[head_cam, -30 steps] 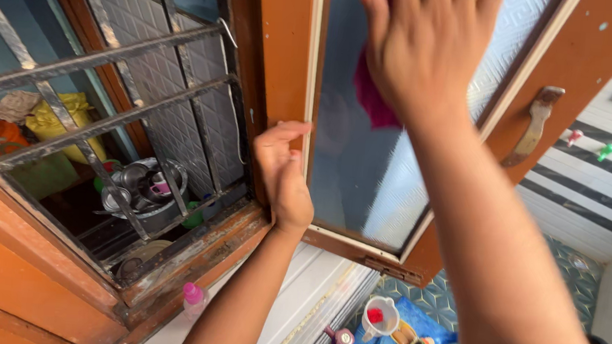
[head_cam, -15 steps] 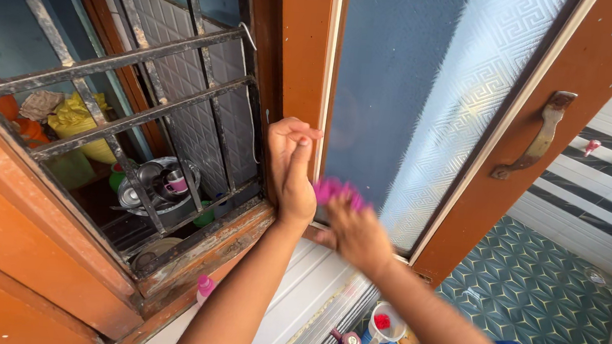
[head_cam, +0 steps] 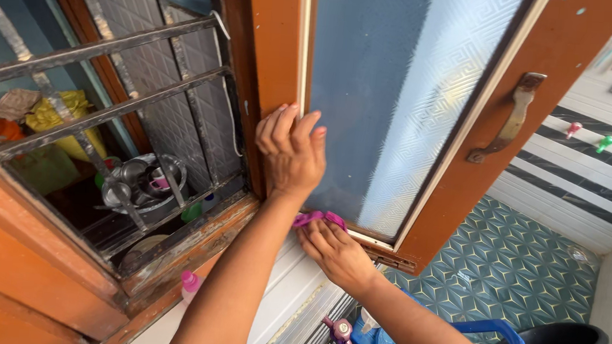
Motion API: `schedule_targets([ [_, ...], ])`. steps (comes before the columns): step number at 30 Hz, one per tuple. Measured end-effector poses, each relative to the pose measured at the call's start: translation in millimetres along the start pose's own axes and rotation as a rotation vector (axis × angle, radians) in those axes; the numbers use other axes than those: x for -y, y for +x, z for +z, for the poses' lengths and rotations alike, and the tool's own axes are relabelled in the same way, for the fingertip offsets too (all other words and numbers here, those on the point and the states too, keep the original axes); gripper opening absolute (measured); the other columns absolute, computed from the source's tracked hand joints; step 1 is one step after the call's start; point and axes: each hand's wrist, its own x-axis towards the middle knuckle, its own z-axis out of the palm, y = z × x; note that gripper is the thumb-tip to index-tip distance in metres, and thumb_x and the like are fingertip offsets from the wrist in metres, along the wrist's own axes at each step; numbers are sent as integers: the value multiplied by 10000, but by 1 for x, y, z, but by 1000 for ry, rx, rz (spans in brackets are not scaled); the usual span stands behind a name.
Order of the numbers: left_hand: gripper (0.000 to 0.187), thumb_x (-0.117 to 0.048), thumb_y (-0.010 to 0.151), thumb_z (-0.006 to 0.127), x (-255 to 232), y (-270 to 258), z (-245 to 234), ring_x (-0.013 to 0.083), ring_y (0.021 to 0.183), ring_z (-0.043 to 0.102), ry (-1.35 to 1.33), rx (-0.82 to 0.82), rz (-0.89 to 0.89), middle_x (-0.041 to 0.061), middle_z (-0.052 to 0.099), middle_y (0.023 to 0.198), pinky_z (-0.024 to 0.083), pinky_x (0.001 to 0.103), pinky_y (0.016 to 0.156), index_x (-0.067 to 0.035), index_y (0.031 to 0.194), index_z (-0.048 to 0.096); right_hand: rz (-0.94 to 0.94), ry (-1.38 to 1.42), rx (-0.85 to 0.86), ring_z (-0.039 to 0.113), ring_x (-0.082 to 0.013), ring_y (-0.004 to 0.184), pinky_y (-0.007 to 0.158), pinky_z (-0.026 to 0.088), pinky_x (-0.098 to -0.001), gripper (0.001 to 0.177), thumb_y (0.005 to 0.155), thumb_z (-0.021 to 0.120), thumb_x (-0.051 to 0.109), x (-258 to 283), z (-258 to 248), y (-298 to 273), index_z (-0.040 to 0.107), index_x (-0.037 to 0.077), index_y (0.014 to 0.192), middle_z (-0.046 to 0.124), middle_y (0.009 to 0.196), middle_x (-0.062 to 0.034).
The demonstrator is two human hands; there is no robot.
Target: The person cleans the glass panes of a wooden window using a pink cloth and a spray bottle. They wipe the glass surfaces and the wooden frame, then open the window to clean the interior side and handle.
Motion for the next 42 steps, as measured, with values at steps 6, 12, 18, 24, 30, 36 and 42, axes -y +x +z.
schedule_targets([
  [6,196,-202,1129,531,13,-15,7,290,1329,441,17,-16,43,72,460,1393,356,511,1157,-159,1319,548,223,-161,143,599,-339,1182,1059,440,-475,621,830,542,181,-1,-41,-45,493,-19,1416,579,1236,-251],
  [12,207,-258,1128,509,7,-10,5,309,1301,444,-68,-45,15,88,471,1364,357,519,1150,-136,1283,568,536,176,-258,618,-320,1223,1025,510,-406,545,851,547,17,1,-56,-75,572,60,1393,629,1311,-136],
  [18,281,-332,1116,466,12,-7,-5,304,1296,444,-222,14,-50,78,479,1330,340,515,1154,-121,1268,571,42,170,12,392,-297,1480,1276,232,-485,491,1070,476,252,31,40,15,491,23,1504,433,1567,-142],
  [24,168,-211,1118,540,16,-10,1,275,1303,452,-71,-27,46,52,480,1343,361,490,1141,-150,1267,589,-68,-360,405,127,-138,1543,1265,19,-437,662,959,346,316,31,83,35,251,141,1591,164,1670,32],
  [30,173,-127,1089,587,18,-13,3,281,1302,460,-47,-44,68,49,471,1355,380,498,1132,-159,1259,592,-13,-391,465,246,-274,1505,1231,121,-458,706,919,438,277,23,37,-45,316,27,1568,250,1655,-109],
  [36,170,-112,1089,582,14,-9,-2,307,1309,450,-108,-22,33,74,467,1354,371,502,1153,-142,1255,600,259,-109,302,461,-350,1373,1205,222,-494,597,839,538,166,28,-29,-96,529,-79,1384,519,1441,-235],
  [42,165,-164,1039,594,-47,-3,-10,358,1330,428,-266,-2,-85,89,475,1354,325,554,1178,-129,1200,597,791,-114,-637,167,-572,1548,1313,149,-643,643,1063,476,214,-52,-116,-92,277,-99,1588,242,1631,-359],
])
